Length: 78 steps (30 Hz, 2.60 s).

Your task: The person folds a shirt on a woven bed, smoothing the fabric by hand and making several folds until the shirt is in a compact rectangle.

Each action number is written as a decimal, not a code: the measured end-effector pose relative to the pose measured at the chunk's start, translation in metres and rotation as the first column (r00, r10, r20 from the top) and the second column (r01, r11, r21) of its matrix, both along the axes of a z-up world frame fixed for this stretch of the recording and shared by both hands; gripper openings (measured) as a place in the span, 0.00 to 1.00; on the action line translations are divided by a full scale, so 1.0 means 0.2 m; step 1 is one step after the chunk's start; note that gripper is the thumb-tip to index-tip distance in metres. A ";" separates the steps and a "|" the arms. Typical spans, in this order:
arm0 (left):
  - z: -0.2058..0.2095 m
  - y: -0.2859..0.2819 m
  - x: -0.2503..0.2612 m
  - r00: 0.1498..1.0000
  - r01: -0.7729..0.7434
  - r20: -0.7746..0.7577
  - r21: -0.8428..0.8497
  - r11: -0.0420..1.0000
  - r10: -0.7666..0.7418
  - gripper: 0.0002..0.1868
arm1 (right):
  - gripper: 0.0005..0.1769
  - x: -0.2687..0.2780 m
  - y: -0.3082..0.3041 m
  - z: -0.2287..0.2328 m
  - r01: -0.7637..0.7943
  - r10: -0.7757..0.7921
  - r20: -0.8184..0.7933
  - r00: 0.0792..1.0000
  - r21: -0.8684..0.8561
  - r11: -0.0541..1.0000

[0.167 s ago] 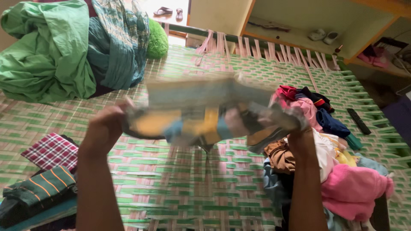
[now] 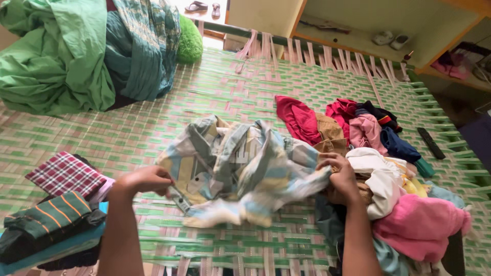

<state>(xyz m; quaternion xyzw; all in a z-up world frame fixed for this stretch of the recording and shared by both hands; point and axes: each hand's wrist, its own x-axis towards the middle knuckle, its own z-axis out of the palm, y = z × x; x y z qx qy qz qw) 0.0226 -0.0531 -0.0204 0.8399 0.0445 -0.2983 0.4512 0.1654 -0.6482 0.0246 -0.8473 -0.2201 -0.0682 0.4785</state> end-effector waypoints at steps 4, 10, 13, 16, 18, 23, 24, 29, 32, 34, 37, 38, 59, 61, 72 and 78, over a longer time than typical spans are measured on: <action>0.04 -0.30 -0.02 0.968 -0.095 0.242 0.130 0.987 0.061 0.25 | 0.25 -0.18 0.28 0.14 0.238 -0.071 0.379 0.923 -0.415 0.878; 0.19 -0.64 -0.12 0.970 0.042 0.204 0.394 0.918 -0.132 0.33 | 0.09 -0.51 0.66 0.28 -0.329 0.260 -0.301 0.917 -0.206 0.922; 0.17 -0.76 -0.16 0.974 -0.024 0.211 0.463 0.886 -0.083 0.35 | 0.13 -0.69 0.81 0.31 -0.481 0.370 -0.395 0.841 -0.232 0.845; 0.06 -0.85 -0.19 0.939 -0.119 0.338 0.482 0.868 -0.059 0.26 | 0.25 -0.82 0.94 0.27 -0.496 0.246 -0.489 0.837 -0.488 0.718; 0.01 -0.84 -0.16 0.907 -0.176 0.419 0.479 0.860 -0.048 0.19 | 0.35 -0.88 0.99 0.20 -0.339 0.309 -0.169 0.936 -0.671 0.660; -0.04 -0.57 -0.15 0.960 -0.171 0.276 0.421 0.891 0.054 0.18 | 0.18 -0.83 0.96 0.06 -0.250 0.384 0.060 0.921 -0.664 0.704; -0.03 -0.51 -0.16 0.960 -0.170 0.275 0.422 0.890 0.053 0.18 | 0.16 -0.81 0.95 0.05 -0.236 0.413 0.119 0.903 -0.666 0.708; 0.07 -0.37 -0.22 0.947 -0.313 0.212 0.464 0.829 0.239 0.18 | 0.12 -0.73 0.90 0.05 -0.290 0.235 -0.195 0.952 -0.334 0.897; 0.19 -0.43 -0.26 0.919 -0.387 0.293 0.536 0.750 0.265 0.18 | 0.14 -0.75 0.94 0.05 -0.178 0.142 -0.282 0.949 -0.104 0.979; 0.30 -0.50 -0.26 0.875 -0.430 0.436 0.506 0.748 0.209 0.18 | 0.17 -0.77 0.97 0.05 -0.083 0.073 -0.353 0.933 -0.014 0.996; 0.45 -0.70 -0.25 0.818 -0.227 0.515 -0.124 0.966 0.258 0.21 | 0.16 -0.78 1.01 0.06 -0.099 0.144 -0.330 0.933 0.148 0.984; 0.48 -0.77 -0.27 0.712 -0.075 0.689 -0.115 0.991 0.134 0.29 | 0.15 -0.80 1.01 0.07 -0.092 0.133 -0.325 0.936 0.138 0.986; 0.81 -0.37 -0.23 0.665 -0.539 0.741 0.392 0.745 0.092 0.14 | 0.17 -0.54 0.68 0.15 0.337 -0.290 0.176 0.941 -0.396 0.854; 0.70 -0.35 -0.05 0.830 -0.455 0.558 0.659 0.599 0.017 0.13 | 0.18 -0.44 0.60 0.07 0.464 -0.323 0.334 0.885 -0.594 0.657; 0.90 -0.53 -0.01 0.413 0.261 0.487 -0.873 0.412 0.770 0.24 | 0.22 -0.35 0.71 0.44 0.241 -0.223 0.789 0.573 0.099 0.966; 0.77 -0.33 -0.44 0.521 -0.422 0.789 -0.094 0.902 0.326 0.22 | 0.26 -0.41 0.57 0.37 0.254 -0.238 0.309 0.921 -0.012 0.967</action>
